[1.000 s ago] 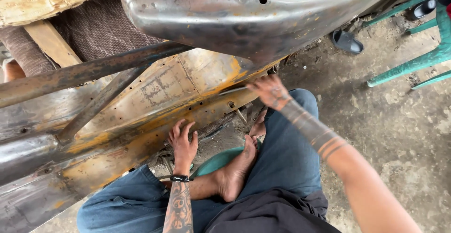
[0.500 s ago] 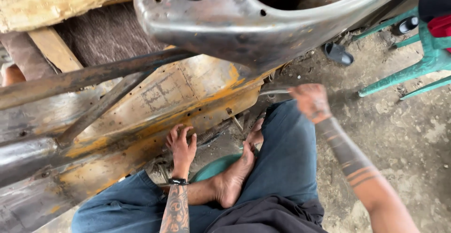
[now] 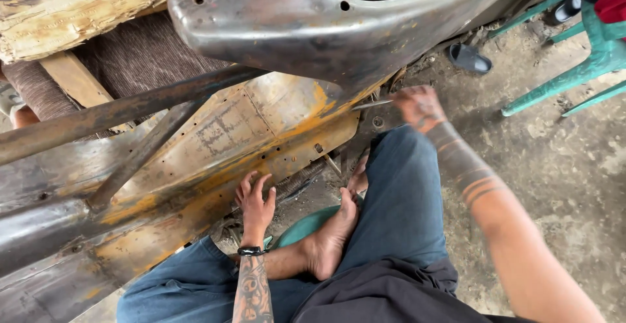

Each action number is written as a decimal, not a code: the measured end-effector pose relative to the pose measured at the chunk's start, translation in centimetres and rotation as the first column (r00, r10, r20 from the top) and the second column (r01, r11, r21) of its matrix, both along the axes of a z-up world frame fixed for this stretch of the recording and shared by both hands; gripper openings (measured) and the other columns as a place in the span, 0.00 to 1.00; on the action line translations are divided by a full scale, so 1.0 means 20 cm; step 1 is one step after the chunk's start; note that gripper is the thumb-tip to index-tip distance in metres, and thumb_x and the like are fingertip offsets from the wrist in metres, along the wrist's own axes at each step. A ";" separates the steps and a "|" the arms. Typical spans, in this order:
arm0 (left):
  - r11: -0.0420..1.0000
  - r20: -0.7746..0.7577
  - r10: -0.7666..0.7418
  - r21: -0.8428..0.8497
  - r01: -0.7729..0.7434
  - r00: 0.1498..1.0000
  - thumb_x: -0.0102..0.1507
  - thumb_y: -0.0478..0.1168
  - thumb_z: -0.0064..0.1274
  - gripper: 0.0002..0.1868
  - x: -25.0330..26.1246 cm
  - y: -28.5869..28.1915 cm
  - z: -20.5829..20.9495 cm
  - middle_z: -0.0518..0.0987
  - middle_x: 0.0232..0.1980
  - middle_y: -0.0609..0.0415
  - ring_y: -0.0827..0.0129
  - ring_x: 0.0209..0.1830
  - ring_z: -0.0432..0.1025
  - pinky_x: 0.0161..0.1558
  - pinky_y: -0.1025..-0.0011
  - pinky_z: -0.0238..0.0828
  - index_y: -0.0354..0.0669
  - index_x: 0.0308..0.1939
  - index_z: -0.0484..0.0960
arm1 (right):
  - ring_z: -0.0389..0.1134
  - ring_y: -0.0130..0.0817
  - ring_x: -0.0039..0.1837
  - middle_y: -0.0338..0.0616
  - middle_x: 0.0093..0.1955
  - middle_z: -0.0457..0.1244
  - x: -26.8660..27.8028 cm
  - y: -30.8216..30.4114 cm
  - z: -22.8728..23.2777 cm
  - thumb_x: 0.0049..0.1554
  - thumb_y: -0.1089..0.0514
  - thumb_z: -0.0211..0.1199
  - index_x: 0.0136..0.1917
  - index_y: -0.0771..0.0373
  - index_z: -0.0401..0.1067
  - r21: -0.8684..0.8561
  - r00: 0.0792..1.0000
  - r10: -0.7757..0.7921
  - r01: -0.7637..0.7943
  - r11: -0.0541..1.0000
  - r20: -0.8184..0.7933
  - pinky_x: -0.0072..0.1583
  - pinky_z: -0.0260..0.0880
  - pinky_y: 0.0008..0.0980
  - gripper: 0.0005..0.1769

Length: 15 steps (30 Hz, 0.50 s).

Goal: The person scrubs a large, curved metal part with a wire brush, removing rust and debris. They hold the part steady with their left hand while scrubbing with their right hand.

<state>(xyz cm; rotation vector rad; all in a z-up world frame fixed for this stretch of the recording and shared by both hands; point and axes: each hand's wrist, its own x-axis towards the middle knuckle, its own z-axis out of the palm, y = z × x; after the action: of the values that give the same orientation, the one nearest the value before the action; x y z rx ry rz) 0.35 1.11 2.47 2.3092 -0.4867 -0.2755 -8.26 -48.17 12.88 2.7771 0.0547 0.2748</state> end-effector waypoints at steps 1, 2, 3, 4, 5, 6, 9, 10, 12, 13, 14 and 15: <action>1.000 0.003 -0.003 0.006 0.003 1.000 0.67 0.48 0.53 0.18 0.00 0.00 0.00 0.60 0.71 0.58 0.45 0.63 0.60 0.58 0.39 0.60 0.65 0.61 0.80 | 0.63 0.27 0.55 0.27 0.53 0.65 -0.05 -0.08 0.09 0.61 0.48 0.57 0.57 0.39 0.72 -0.342 0.947 -0.266 0.194 0.919 -0.178 0.59 0.61 0.32 0.10; 1.000 0.006 -0.005 0.012 0.005 1.000 0.66 0.47 0.54 0.18 0.01 0.00 0.00 0.60 0.70 0.57 0.46 0.63 0.60 0.58 0.41 0.60 0.64 0.61 0.80 | 0.61 0.27 0.52 0.28 0.47 0.62 -0.10 -0.15 0.18 0.66 0.43 0.54 0.54 0.37 0.67 -0.665 0.801 -0.551 0.280 0.693 -0.236 0.57 0.61 0.31 0.04; 1.000 0.011 -0.002 0.009 0.002 1.000 0.66 0.47 0.54 0.18 0.00 -0.01 -0.04 0.60 0.70 0.57 0.46 0.63 0.60 0.58 0.41 0.60 0.64 0.61 0.80 | 0.61 0.27 0.52 0.28 0.47 0.62 -0.17 -0.20 0.25 0.66 0.43 0.54 0.54 0.37 0.67 -0.665 0.803 -0.549 0.281 0.691 -0.231 0.57 0.61 0.31 0.04; 1.000 0.072 0.006 -0.001 -0.006 0.997 0.63 0.46 0.56 0.20 0.00 -0.02 -0.08 0.60 0.71 0.58 0.47 0.65 0.59 0.60 0.41 0.59 0.63 0.60 0.80 | 0.64 0.27 0.48 0.31 0.46 0.65 -0.24 -0.26 0.33 0.70 0.45 0.49 0.58 0.39 0.71 -0.554 0.719 -0.657 0.459 0.694 -0.228 0.54 0.64 0.31 0.09; 1.000 0.135 0.003 -0.005 -0.002 0.991 0.60 0.46 0.59 0.21 0.01 -0.02 -0.11 0.60 0.72 0.58 0.48 0.66 0.59 0.63 0.42 0.57 0.62 0.58 0.80 | 0.68 0.27 0.45 0.34 0.45 0.68 -0.34 -0.30 0.38 0.75 0.47 0.44 0.61 0.41 0.74 -0.422 0.611 -0.752 0.631 0.651 -0.246 0.50 0.67 0.31 0.16; 1.000 0.142 -0.006 -0.001 0.006 0.990 0.60 0.46 0.59 0.21 0.03 -0.01 -0.11 0.60 0.72 0.58 0.48 0.66 0.59 0.63 0.42 0.57 0.62 0.58 0.80 | 0.68 0.27 0.45 0.34 0.45 0.68 -0.42 -0.27 0.38 0.75 0.47 0.44 0.61 0.41 0.74 -0.415 0.607 -0.756 0.639 0.647 -0.245 0.50 0.67 0.31 0.16; 1.000 0.142 0.011 -0.005 -0.010 0.990 0.60 0.46 0.58 0.19 0.02 -0.02 -0.12 0.61 0.71 0.57 0.49 0.63 0.60 0.62 0.45 0.56 0.60 0.57 0.80 | 0.64 0.29 0.36 0.39 0.43 0.67 -0.55 -0.17 0.40 0.73 0.59 0.51 0.65 0.49 0.79 0.003 0.849 -0.528 0.528 0.849 0.018 0.42 0.68 0.32 0.16; 1.000 0.164 0.021 -0.012 -0.020 0.986 0.60 0.47 0.58 0.18 0.02 -0.03 -0.13 0.61 0.70 0.56 0.48 0.64 0.59 0.63 0.44 0.55 0.59 0.55 0.81 | 0.64 0.37 0.55 0.41 0.58 0.66 -0.55 -0.08 0.39 0.68 0.55 0.48 0.66 0.50 0.76 0.073 0.853 -0.506 0.517 0.853 -0.125 0.52 0.71 0.37 0.19; 1.000 0.191 0.026 -0.018 -0.023 0.981 0.60 0.47 0.59 0.18 0.03 -0.05 -0.10 0.61 0.69 0.54 0.47 0.66 0.58 0.64 0.43 0.53 0.58 0.54 0.81 | 0.64 0.45 0.74 0.42 0.72 0.65 -0.50 0.12 0.33 0.64 0.50 0.45 0.66 0.52 0.73 0.146 0.843 -0.471 0.516 0.844 -0.259 0.63 0.74 0.43 0.23; 1.000 0.088 0.027 0.004 -0.028 0.996 0.62 0.48 0.57 0.17 0.03 -0.04 -0.06 0.60 0.68 0.58 0.50 0.65 0.57 0.62 0.45 0.54 0.62 0.55 0.80 | 0.69 0.40 0.65 0.44 0.67 0.68 -0.46 0.26 0.29 0.62 0.54 0.51 0.56 0.57 0.77 0.325 0.954 -0.278 0.298 0.897 -0.108 0.58 0.76 0.38 0.16; 0.999 -0.015 0.031 0.028 -0.031 0.999 0.64 0.49 0.56 0.16 0.03 -0.04 -0.02 0.59 0.68 0.61 0.53 0.65 0.55 0.61 0.47 0.55 0.65 0.57 0.80 | 0.75 0.35 0.55 0.46 0.62 0.71 -0.42 0.39 0.25 0.61 0.58 0.56 0.46 0.63 0.81 0.457 0.992 -0.094 0.045 0.889 0.085 0.53 0.77 0.33 0.13; 0.999 -0.013 0.028 0.030 -0.028 1.000 0.64 0.49 0.56 0.16 0.02 -0.04 -0.02 0.59 0.68 0.61 0.53 0.65 0.55 0.61 0.47 0.55 0.65 0.57 0.80 | 0.75 0.35 0.55 0.46 0.62 0.71 -0.36 0.54 0.24 0.61 0.58 0.56 0.46 0.63 0.81 0.459 0.991 -0.097 0.047 0.887 0.087 0.53 0.77 0.33 0.13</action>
<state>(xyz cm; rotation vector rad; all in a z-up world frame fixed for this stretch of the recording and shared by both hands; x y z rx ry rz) 0.84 0.29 2.03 2.3401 -0.4461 -0.2868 -15.53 -37.45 17.58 3.2155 -0.1621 0.4713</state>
